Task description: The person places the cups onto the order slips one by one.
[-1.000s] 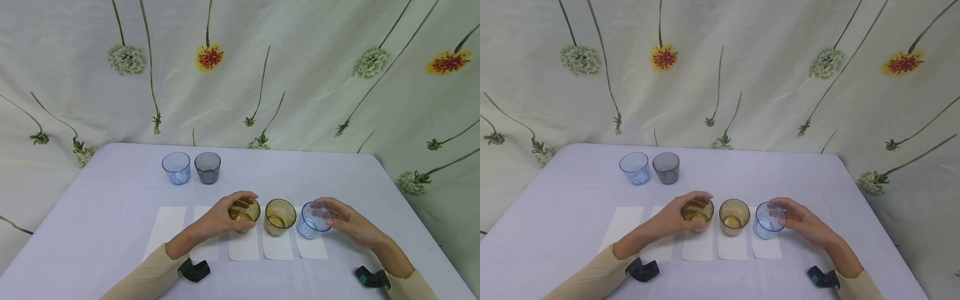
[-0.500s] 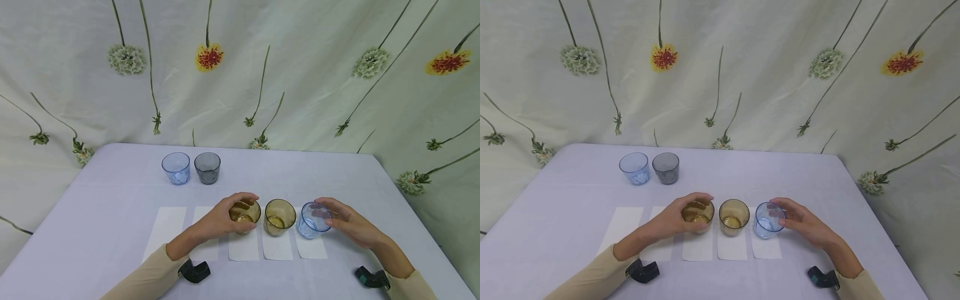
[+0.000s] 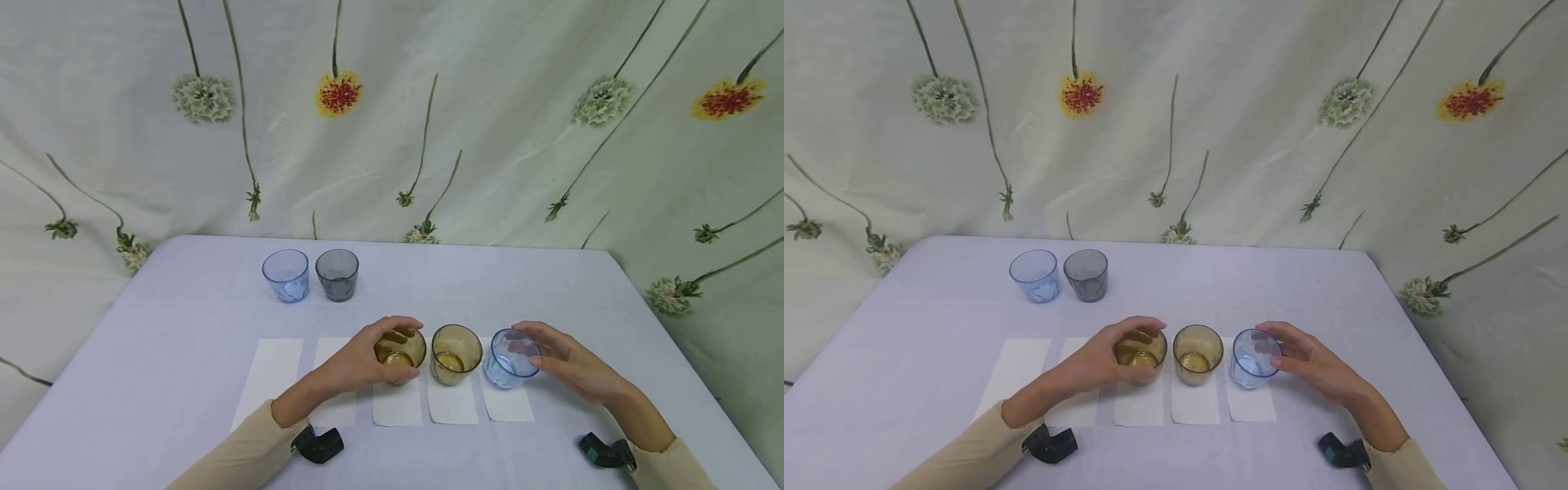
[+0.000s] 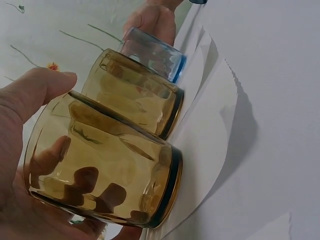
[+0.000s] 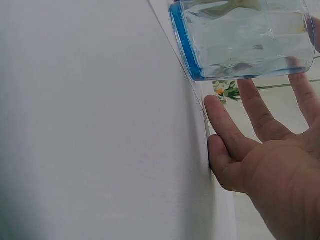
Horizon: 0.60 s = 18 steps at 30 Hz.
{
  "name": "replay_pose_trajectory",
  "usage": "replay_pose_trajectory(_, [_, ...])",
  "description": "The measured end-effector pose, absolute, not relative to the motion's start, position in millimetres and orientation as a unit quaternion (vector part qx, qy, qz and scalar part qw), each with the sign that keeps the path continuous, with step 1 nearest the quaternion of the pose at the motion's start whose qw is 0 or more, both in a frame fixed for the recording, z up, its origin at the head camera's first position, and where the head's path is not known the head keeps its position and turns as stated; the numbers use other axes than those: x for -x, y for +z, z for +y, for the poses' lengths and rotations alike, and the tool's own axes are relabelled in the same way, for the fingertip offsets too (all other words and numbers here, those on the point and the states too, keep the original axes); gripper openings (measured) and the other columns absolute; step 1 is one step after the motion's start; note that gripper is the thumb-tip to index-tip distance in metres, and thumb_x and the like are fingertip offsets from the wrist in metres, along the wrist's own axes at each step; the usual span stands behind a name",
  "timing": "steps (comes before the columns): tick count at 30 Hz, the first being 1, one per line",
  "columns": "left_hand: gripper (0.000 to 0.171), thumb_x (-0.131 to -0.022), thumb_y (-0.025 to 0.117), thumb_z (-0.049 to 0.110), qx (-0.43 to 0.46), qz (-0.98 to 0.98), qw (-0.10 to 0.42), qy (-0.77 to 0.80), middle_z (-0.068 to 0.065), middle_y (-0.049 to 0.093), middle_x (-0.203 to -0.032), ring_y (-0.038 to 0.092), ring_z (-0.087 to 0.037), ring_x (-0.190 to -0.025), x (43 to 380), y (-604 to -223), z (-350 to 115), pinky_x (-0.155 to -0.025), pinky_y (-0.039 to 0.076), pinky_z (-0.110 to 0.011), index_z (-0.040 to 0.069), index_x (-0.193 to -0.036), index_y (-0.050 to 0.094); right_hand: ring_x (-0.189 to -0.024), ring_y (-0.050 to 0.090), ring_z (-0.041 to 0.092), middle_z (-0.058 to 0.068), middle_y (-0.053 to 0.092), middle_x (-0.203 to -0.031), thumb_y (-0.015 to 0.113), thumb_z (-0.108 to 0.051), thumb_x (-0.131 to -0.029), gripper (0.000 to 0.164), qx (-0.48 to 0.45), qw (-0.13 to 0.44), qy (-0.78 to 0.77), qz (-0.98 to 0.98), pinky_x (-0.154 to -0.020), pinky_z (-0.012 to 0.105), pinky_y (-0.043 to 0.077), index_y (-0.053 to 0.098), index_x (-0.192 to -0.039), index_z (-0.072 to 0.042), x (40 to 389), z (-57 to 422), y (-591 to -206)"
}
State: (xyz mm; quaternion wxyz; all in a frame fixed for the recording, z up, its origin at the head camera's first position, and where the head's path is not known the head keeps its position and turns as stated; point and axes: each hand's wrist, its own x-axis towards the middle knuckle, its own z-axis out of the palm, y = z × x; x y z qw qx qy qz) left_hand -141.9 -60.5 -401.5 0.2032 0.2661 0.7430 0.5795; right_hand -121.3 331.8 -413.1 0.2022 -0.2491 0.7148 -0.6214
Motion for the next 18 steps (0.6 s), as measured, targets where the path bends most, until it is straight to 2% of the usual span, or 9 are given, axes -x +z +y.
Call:
replay_pose_trajectory(3, [0.067,-0.084,0.081,0.025,-0.272,0.744,0.198,0.577,-0.004,0.053,-0.139,0.051,-0.026,-0.129,141.4,-400.6,-61.2,-0.105,0.045,-0.050,0.019,-0.143,0.051,-0.132,0.052,0.007,-0.010,0.045,-0.148,0.045,0.005,-0.102,0.050,0.242,0.204,-0.620,0.718,-0.104,0.023,0.046,0.036,-0.150,-0.004,121.5,331.1,-412.4])
replay_pose_trajectory(10, [0.063,-0.083,0.082,0.024,-0.280,0.742,0.199,0.575,-0.003,0.054,-0.138,0.052,-0.024,-0.128,143.1,-400.9,-62.1,-0.105,0.045,-0.049,0.027,-0.139,0.053,-0.132,0.052,0.006,-0.011,0.045,-0.148,0.045,0.005,-0.101,0.050,0.235,0.207,-0.621,0.719,-0.104,0.023,0.046,0.034,-0.150,-0.001,122.0,331.6,-413.4])
replay_pose_trajectory(18, [0.065,-0.082,0.082,0.025,-0.275,0.739,0.206,0.580,-0.002,0.054,-0.137,0.052,-0.023,-0.128,143.9,-401.5,-62.8,-0.105,0.045,-0.049,0.029,-0.139,0.053,-0.133,0.051,0.006,-0.010,0.044,-0.148,0.045,0.005,-0.101,0.050,0.244,0.205,-0.619,0.718,-0.105,0.022,0.045,0.033,-0.150,0.000,122.2,332.2,-413.7])
